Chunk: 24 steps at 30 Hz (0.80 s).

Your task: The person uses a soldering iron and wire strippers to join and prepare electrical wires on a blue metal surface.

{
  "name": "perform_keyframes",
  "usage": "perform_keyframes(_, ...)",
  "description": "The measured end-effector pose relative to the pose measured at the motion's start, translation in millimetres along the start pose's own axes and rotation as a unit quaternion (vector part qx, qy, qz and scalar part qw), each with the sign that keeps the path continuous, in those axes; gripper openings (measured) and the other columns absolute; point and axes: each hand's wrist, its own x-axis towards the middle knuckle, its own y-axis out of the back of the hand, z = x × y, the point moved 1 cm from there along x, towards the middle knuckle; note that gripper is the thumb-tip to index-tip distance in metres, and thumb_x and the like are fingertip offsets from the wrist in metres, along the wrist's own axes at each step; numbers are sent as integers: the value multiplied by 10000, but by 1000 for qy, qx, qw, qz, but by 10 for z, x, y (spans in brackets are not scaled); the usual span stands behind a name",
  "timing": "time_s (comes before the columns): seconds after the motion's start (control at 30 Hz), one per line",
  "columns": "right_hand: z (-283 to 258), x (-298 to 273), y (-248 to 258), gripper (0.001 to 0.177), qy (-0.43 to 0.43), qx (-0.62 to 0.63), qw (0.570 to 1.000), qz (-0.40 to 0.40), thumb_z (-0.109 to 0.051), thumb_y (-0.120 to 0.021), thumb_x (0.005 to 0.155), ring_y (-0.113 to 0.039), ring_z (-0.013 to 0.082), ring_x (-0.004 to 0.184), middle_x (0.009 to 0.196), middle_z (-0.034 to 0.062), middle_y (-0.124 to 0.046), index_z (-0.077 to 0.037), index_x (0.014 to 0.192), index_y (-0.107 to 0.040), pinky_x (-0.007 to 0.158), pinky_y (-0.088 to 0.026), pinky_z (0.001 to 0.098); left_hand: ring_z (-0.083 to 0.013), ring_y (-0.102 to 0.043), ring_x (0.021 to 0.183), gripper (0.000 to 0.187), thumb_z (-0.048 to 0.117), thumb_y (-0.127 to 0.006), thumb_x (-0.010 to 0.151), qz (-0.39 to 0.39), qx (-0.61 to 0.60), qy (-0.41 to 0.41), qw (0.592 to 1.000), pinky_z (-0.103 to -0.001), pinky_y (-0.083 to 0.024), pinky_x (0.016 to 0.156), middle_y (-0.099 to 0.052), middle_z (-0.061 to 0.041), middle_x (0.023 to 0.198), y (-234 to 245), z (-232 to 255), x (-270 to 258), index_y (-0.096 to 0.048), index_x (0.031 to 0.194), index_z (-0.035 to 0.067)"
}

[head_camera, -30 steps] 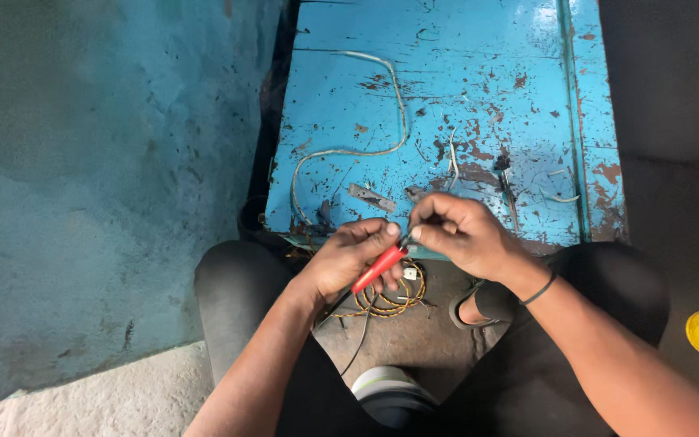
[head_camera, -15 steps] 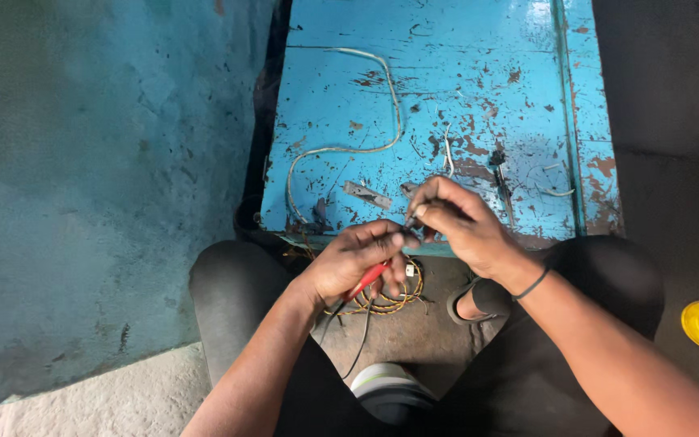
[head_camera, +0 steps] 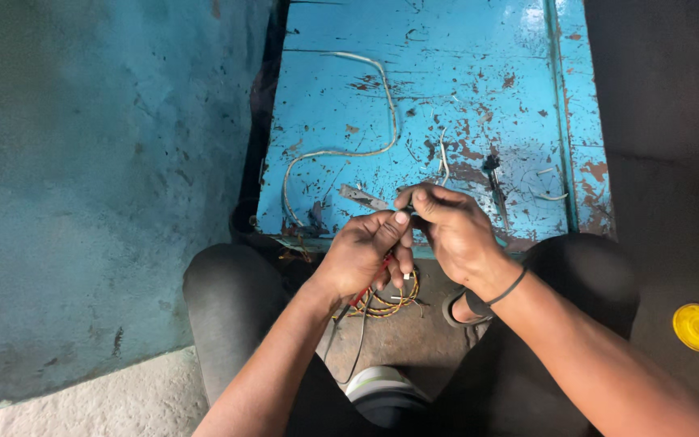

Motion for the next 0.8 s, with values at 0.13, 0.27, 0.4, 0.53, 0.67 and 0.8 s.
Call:
perform_keyframes(0.13,-22,147,136,221,-27,53,994,91,-231,-600,1002,-590,212,923,943,63,-688,-39,931,-682,877,-460,394,-136,-606,459,426,430,-485,1064,6,6,10,1000,-258,-428,389,-659,-70,626,-124,25,6,-602,883,62)
perform_keyframes(0.27,-130,330,507,277,24,103,991,81,-217,-578,994,-559,229,845,930,54,-680,-112,741,-538,817,-447,406,-142,-594,450,427,433,-482,1060,-12,2,65,998,-265,-433,397,-642,-77,611,-179,-108,-133,-603,874,68)
perform_keyframes(0.4,-741,430,1035,322,119,179,965,149,-385,-534,1103,-529,177,854,919,3,-589,-149,891,-586,818,-443,384,-125,-571,463,434,438,-477,1074,-74,-28,92,993,-253,-451,431,-633,-63,633,-206,-421,-443,-614,889,69)
perform_keyframes(0.53,-763,340,758,355,54,166,982,77,-490,-472,1070,-548,165,870,928,-4,-610,-166,1023,-607,813,-444,360,-125,-591,519,377,385,-525,1084,-78,-86,107,987,-251,-466,480,-641,-64,687,-71,-517,-458,-639,938,57)
perform_keyframes(0.67,-706,121,489,320,4,12,1000,0,-385,-470,1043,-576,137,880,990,24,-673,-130,1140,-637,731,-442,327,-126,-574,492,373,379,-522,1072,-59,-114,88,988,-245,-442,451,-648,-68,682,-26,-461,-357,-643,948,49)
perform_keyframes(0.8,-367,-72,229,175,-26,-148,978,-147,-160,-637,992,-624,130,822,989,73,-714,-50,1128,-660,685,-502,294,-143,-582,533,422,453,-471,1071,-37,-115,71,990,-266,-486,511,-652,-77,715,-30,-392,-280,-633,1038,65)
